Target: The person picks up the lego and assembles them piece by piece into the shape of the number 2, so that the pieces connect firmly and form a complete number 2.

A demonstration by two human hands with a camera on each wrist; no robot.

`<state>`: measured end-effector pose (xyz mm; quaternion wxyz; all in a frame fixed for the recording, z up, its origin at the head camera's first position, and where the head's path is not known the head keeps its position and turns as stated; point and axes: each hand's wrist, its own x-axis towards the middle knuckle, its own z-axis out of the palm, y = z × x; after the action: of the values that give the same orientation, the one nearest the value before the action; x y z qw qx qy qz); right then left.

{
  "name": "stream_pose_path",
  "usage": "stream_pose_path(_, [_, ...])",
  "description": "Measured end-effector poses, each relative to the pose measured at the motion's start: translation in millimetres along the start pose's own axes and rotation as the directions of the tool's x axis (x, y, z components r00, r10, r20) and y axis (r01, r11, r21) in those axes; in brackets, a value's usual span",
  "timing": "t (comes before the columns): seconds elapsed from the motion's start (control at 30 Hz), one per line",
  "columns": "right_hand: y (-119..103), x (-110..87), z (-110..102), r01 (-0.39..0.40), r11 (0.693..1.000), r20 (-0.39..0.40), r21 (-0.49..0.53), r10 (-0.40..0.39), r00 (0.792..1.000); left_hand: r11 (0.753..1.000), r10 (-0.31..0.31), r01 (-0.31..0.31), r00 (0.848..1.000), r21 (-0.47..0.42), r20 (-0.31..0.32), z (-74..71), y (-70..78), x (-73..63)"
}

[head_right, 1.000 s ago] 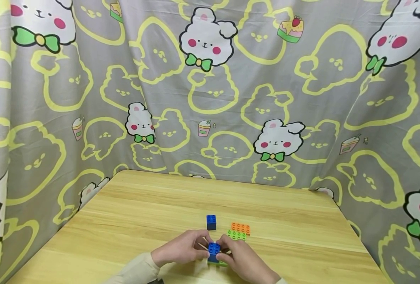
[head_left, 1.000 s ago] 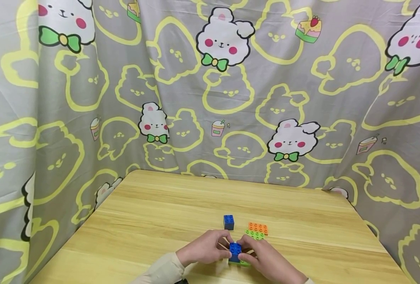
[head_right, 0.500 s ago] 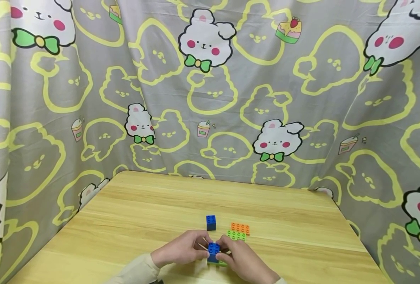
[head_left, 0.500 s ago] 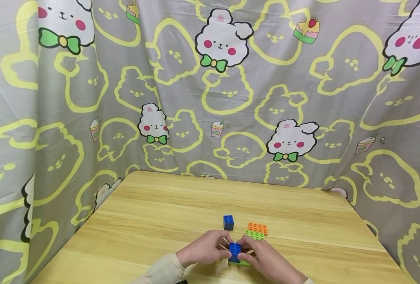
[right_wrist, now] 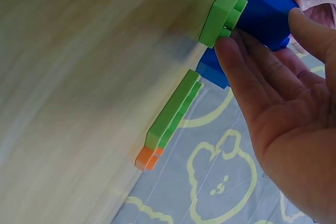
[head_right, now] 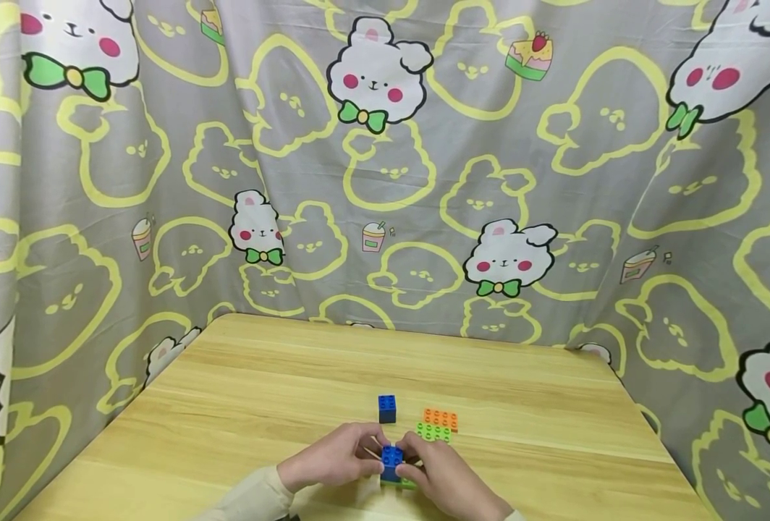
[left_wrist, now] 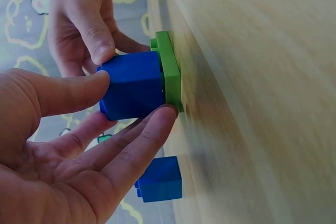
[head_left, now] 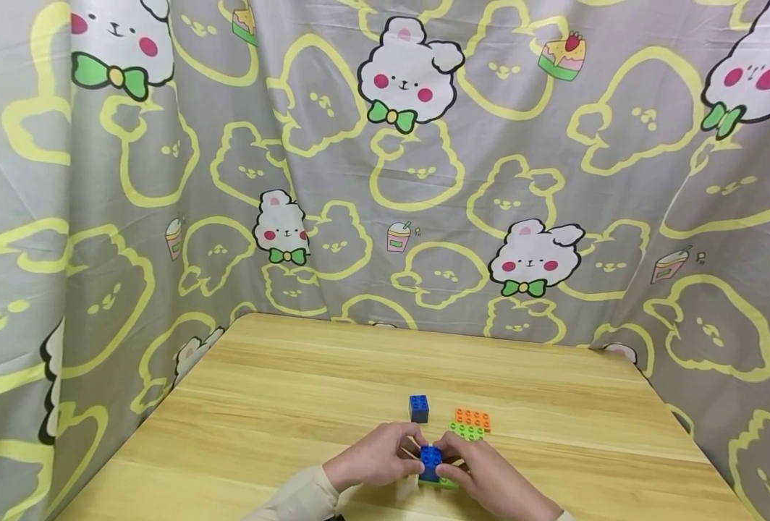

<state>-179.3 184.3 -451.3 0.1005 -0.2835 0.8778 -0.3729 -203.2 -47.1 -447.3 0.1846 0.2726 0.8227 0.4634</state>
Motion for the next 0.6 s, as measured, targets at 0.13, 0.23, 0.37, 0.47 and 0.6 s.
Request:
stream_pose_path(0.13, [-0.3,-0.1,0.0,0.000,1.000,0.002,0.001,0.000,1.000,1.000,-0.008,0.008,1.000,0.001,-0.005,0.4,0.5,0.1])
stream_pose_path(0.23, [-0.9,-0.3,0.0,0.000,1.000,0.001,0.004,0.000,1.000,1.000,-0.010,0.010,1.000,0.003,-0.005,0.7,1.2,-0.5])
stream_pose_path(0.37, [-0.9,-0.3,-0.6,-0.005,1.000,0.000,-0.009,0.005,1.000,1.000,-0.008,0.008,1.000,-0.003,-0.005,0.4,1.7,-0.5])
stream_pose_path(0.47, [-0.5,-0.2,-0.8,-0.003,1.000,-0.001,-0.025,0.003,1.000,1.000,-0.009,0.009,1.000,-0.011,-0.008,0.4,1.4,0.0])
stream_pose_path(0.6, [-1.0,0.2,-0.2,0.004,1.000,-0.002,-0.022,-0.004,1.000,1.000,-0.011,0.011,1.000,-0.014,-0.009,0.9,0.8,0.1])
